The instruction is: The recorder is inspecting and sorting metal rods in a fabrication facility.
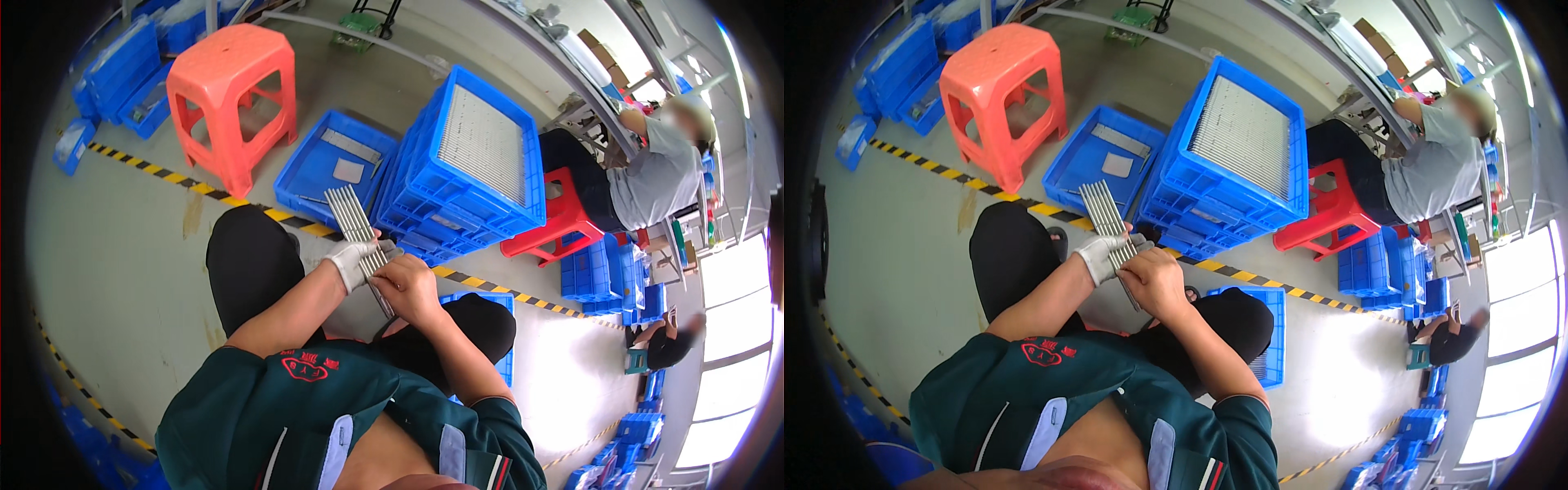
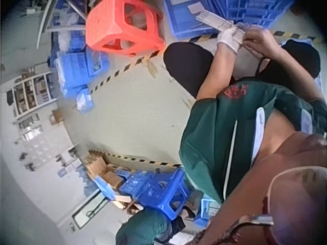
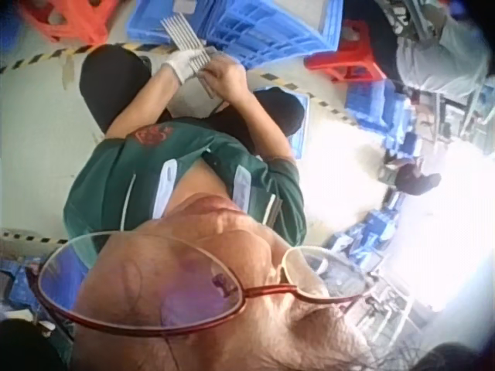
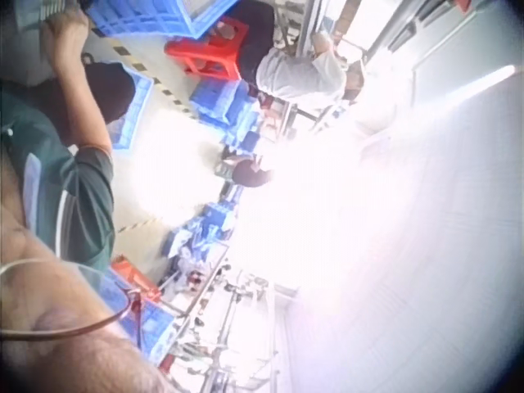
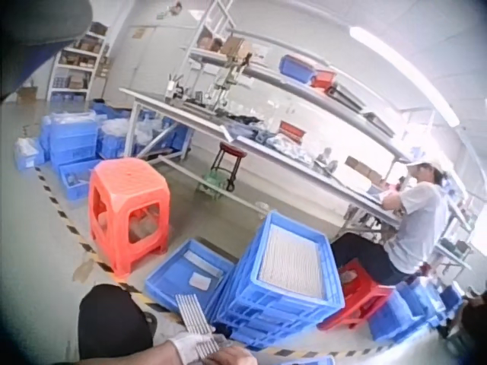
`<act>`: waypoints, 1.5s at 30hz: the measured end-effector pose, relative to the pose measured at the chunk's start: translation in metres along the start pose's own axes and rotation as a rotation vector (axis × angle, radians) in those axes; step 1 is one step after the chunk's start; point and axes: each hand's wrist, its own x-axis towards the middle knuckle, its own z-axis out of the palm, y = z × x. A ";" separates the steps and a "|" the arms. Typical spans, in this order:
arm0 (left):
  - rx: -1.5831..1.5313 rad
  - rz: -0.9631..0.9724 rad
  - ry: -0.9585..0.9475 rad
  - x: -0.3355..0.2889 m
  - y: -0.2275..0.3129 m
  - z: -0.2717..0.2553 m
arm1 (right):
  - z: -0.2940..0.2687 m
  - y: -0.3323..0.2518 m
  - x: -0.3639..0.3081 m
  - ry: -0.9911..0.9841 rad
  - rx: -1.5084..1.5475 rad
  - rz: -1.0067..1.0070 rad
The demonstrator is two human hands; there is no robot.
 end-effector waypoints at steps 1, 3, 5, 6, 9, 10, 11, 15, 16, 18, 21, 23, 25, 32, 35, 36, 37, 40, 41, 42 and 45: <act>-0.028 -0.023 -0.023 0.005 -0.002 -0.007 | -0.006 -0.004 0.001 0.038 0.039 0.012; -0.002 -0.020 -0.003 0.005 0.000 -0.009 | -0.020 -0.010 0.005 0.109 0.085 0.045; -0.039 -0.032 0.080 -0.001 0.005 0.000 | -0.036 -0.008 0.007 0.120 0.019 -0.011; -0.021 -0.031 0.082 -0.002 0.010 0.004 | -0.043 -0.006 0.004 0.102 0.013 -0.018; 0.072 -0.043 0.078 -0.007 0.033 0.016 | -0.059 0.000 -0.010 0.112 0.016 -0.002; 0.109 -0.015 0.083 -0.008 0.043 0.027 | -0.067 0.002 -0.014 0.131 0.036 0.027; 0.146 0.012 0.091 -0.011 0.054 0.042 | -0.072 0.006 -0.020 0.140 0.046 0.029; 0.402 0.150 -0.093 -0.035 0.102 0.116 | -0.081 0.016 -0.030 0.241 0.102 0.105; 0.524 0.207 -0.127 -0.040 0.107 0.142 | -0.083 0.016 -0.032 0.264 0.126 0.108; 0.799 0.311 -0.208 -0.044 0.113 0.193 | -0.086 0.011 -0.032 0.295 0.166 0.120; 1.276 0.355 -0.448 -0.030 0.111 0.265 | -0.093 -0.002 -0.033 0.335 0.155 0.003; 1.604 0.346 -0.483 -0.004 0.097 0.300 | -0.092 -0.001 -0.035 0.332 0.112 -0.069; 1.810 0.232 -0.493 0.030 0.085 0.311 | -0.089 0.003 -0.034 0.319 0.086 -0.062; 2.518 0.154 -0.427 0.126 0.046 0.291 | -0.101 0.013 -0.050 0.318 0.138 0.022; 2.621 0.043 -0.425 0.128 0.040 0.294 | -0.102 0.020 -0.053 0.331 0.143 0.036; 2.622 0.073 -0.473 0.130 0.040 0.291 | -0.103 0.022 -0.052 0.350 0.161 0.029; 2.631 0.069 -0.495 0.135 0.038 0.286 | -0.104 0.025 -0.051 0.344 0.168 0.040; 2.614 0.062 -0.552 0.125 0.032 0.290 | -0.106 0.030 -0.050 0.359 0.202 0.054; 2.607 0.072 -0.597 0.122 0.031 0.291 | -0.107 0.033 -0.050 0.359 0.209 0.053; 2.604 0.071 -0.634 0.124 0.031 0.291 | -0.108 0.036 -0.050 0.361 0.217 0.050; 2.580 0.118 -0.674 0.120 0.035 0.289 | -0.111 0.044 -0.047 0.347 0.260 0.051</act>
